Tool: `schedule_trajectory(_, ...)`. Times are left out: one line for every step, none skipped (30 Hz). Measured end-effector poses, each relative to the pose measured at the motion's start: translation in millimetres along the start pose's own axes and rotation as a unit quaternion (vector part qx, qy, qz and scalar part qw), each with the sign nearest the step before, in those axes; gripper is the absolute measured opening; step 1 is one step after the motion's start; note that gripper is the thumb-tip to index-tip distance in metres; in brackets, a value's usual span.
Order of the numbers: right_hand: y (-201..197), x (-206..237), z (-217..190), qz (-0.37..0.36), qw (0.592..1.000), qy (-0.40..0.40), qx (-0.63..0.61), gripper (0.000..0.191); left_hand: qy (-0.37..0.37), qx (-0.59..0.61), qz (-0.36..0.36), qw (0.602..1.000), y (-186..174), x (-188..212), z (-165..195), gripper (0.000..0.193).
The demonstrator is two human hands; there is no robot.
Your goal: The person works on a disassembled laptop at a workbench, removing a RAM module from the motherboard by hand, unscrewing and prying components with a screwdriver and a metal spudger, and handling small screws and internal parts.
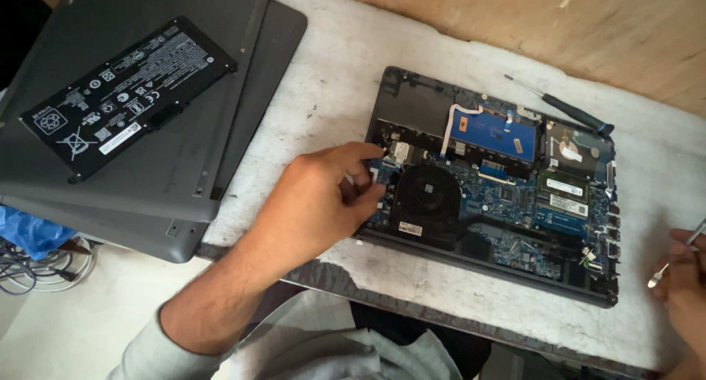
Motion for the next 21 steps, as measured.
schedule_trajectory(-0.3,0.7,0.5,0.007,1.000,0.006,0.030,0.023,-0.002,0.001,-0.001,1.000,0.2,0.2,-0.6,0.039)
schedule_trajectory(0.2,0.5,0.7,0.007,1.000,0.005,0.021,0.023,-0.004,0.003,-0.001,1.000,0.4,0.2,-1.2,0.039)
schedule_trajectory(0.6,1.0,1.2,0.007,1.000,0.004,0.012,0.022,-0.002,0.004,0.003,1.000,1.1,0.2,-1.5,0.039)
schedule_trajectory(0.7,1.1,1.7,0.006,1.000,0.002,0.003,0.022,0.000,0.005,0.007,1.000,2.3,0.5,-1.5,0.039)
schedule_trajectory(0.2,1.1,2.3,0.007,1.000,-0.005,0.004,0.022,0.002,0.006,0.011,1.000,3.4,0.6,-1.5,0.039)
schedule_trajectory(0.1,0.9,3.0,0.007,1.000,-0.012,0.003,0.023,0.000,0.003,0.010,1.000,3.9,0.3,-1.8,0.038)
schedule_trajectory(-0.1,0.5,3.8,0.008,1.000,-0.020,0.002,0.023,-0.003,-0.001,0.009,1.000,4.4,0.0,-2.0,0.038)
schedule_trajectory(-0.2,0.4,5.0,0.007,1.000,-0.018,0.001,0.022,-0.005,-0.005,0.008,1.000,4.4,-0.2,-2.2,0.038)
schedule_trajectory(-0.3,0.5,6.4,0.006,1.000,-0.015,-0.001,0.021,-0.001,-0.006,0.009,1.000,4.1,-0.4,-2.3,0.039)
schedule_trajectory(-0.6,0.7,7.6,0.006,1.000,-0.012,-0.002,0.020,0.004,-0.007,0.009,1.000,3.8,-1.0,-2.4,0.039)
schedule_trajectory(-0.3,0.5,8.8,0.006,1.000,-0.009,-0.008,0.020,0.008,-0.008,0.009,1.000,3.6,-1.3,-2.4,0.040)
schedule_trajectory(0.5,-0.6,9.6,0.006,1.000,-0.006,-0.013,0.019,0.009,-0.010,0.009,1.000,3.5,-1.4,-2.3,0.040)
schedule_trajectory(0.9,-1.4,9.0,0.007,1.000,-0.004,-0.019,0.018,0.010,-0.013,0.010,1.000,3.4,-1.2,-2.1,0.040)
schedule_trajectory(0.6,-1.9,9.1,0.005,1.000,-0.003,-0.016,0.019,0.011,-0.015,0.011,1.000,3.2,-1.3,-2.0,0.041)
schedule_trajectory(0.3,-1.9,9.9,0.003,1.000,-0.002,-0.013,0.019,0.008,-0.015,0.009,1.000,3.3,-1.4,-2.0,0.040)
schedule_trajectory(0.4,-1.7,10.8,0.002,1.000,-0.001,-0.010,0.019,0.005,-0.016,0.008,1.000,3.4,-1.5,-2.0,0.040)
schedule_trajectory(0.2,-1.3,10.8,0.003,1.000,-0.005,-0.006,0.019,0.002,-0.017,0.006,1.000,3.7,-1.3,-2.0,0.040)
schedule_trajectory(0.2,-1.0,10.6,0.005,1.000,-0.009,-0.001,0.019,-0.001,-0.016,0.006,1.000,3.8,-1.4,-2.2,0.039)
schedule_trajectory(0.2,-0.3,10.6,0.007,1.000,-0.013,0.004,0.020,-0.004,-0.015,0.005,1.000,4.0,-1.3,-2.6,0.039)
schedule_trajectory(0.1,0.2,10.5,0.012,1.000,-0.022,0.013,0.022,-0.007,-0.014,0.005,1.000,4.3,-1.0,-3.0,0.039)
schedule_trajectory(0.1,0.7,10.6,0.016,0.999,-0.032,0.024,0.025,-0.005,-0.015,0.006,1.000,4.7,-0.7,-3.5,0.039)
Point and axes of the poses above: each hand's wrist, its own x-axis away from the middle knuckle, its own y-axis out of the palm, z = x × y, the point moved 1 cm from there along -x, towards the middle knuckle
